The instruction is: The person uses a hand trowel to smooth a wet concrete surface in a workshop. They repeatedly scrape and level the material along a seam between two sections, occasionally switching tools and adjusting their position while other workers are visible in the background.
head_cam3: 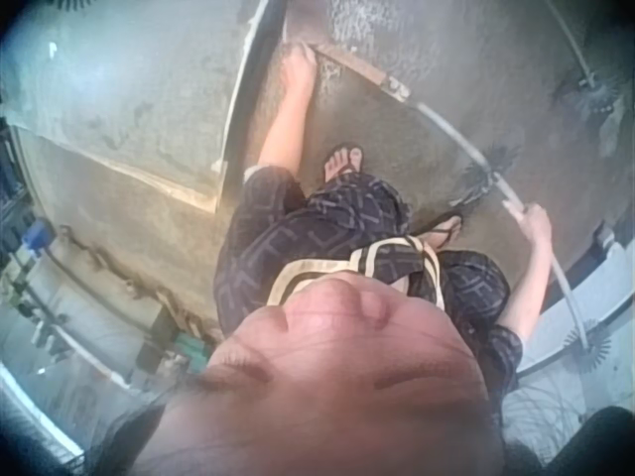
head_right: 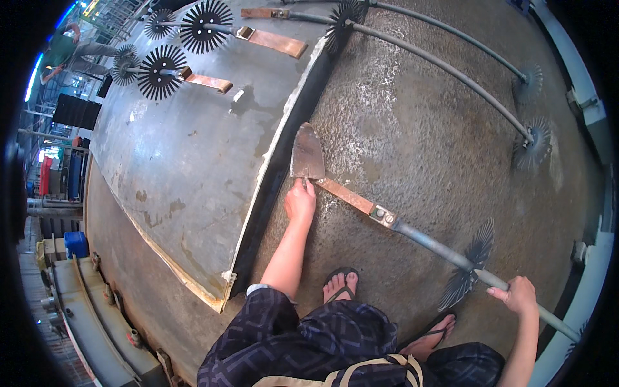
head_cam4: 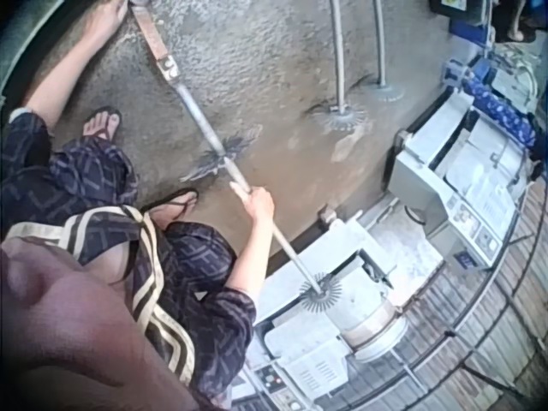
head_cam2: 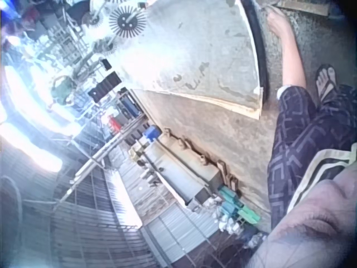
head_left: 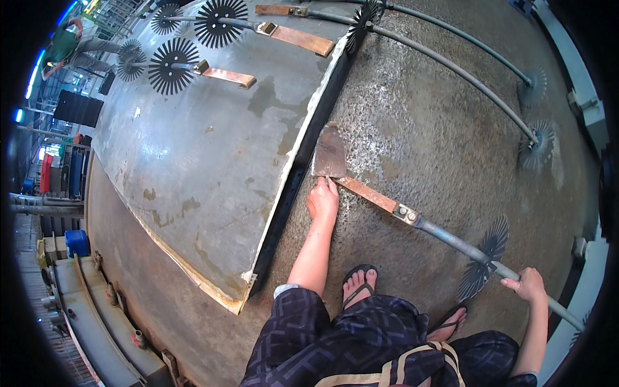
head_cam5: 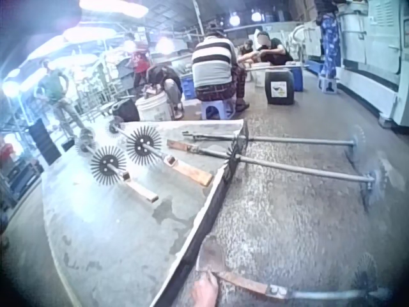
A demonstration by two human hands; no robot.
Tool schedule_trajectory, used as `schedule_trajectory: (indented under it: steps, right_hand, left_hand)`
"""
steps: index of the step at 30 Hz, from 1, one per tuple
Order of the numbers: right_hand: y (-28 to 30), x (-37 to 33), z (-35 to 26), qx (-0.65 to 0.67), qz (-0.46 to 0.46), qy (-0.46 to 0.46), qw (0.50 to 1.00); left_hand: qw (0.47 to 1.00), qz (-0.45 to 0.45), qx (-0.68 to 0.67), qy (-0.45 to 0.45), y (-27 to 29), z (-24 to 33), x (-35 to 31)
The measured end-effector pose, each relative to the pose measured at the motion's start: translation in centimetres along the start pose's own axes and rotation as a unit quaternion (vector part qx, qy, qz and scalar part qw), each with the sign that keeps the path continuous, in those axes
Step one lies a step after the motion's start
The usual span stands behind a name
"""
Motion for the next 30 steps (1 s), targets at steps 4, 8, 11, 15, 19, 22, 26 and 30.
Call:
schedule_trajectory:
  steps: [4,8,11,15,19,22,26,30]
  right_hand:
    - [0.3,-0.1,-0.2,0.004,-0.001,0.0,1.0]
    - [0.0,-0.2,-0.1,0.014,0.0,-0.001,1.0]
    - [-0.1,-0.3,0.1,0.011,0.004,0.003,1.0]
    - [0.3,-0.3,-0.2,0.02,0.0,-0.007,1.0]
    - [0.2,-0.5,-0.1,0.003,0.008,0.001,1.0]
    - [0.3,-0.6,-0.4,0.004,0.001,0.0,1.0]
    - [0.5,-0.6,-0.3,0.0,0.001,-0.006,1.0]
    - [0.3,-0.7,-0.2,-0.007,0.003,0.001,1.0]
  left_hand:
    - [1.0,-0.009,0.001,0.002,0.0,0.3,-0.2]
    - [1.0,-0.003,-0.008,0.011,0.1,0.1,0.5]
    - [1.0,-0.005,0.001,-0.011,-0.1,0.2,-0.2]
    - [0.999,0.031,0.015,-0.018,-0.2,0.1,0.6]
    - [0.999,0.019,0.013,-0.039,-0.5,0.6,-0.2]
    - [1.0,0.029,0.006,-0.012,-0.6,-0.4,0.5]
    - [0.999,0.023,0.0,-0.04,0.0,0.8,0.0]
    - [0.998,0.008,0.034,-0.057,0.1,0.7,-0.2]
Point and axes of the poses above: each hand's wrist, its own x-axis towards the middle knuckle, its own y-axis out of the back of the hand, z = x × y, the point moved 7 cm from there along x, towards the middle knuckle, and after that the axes turned 1 degree about z, right-handed, at the moved point
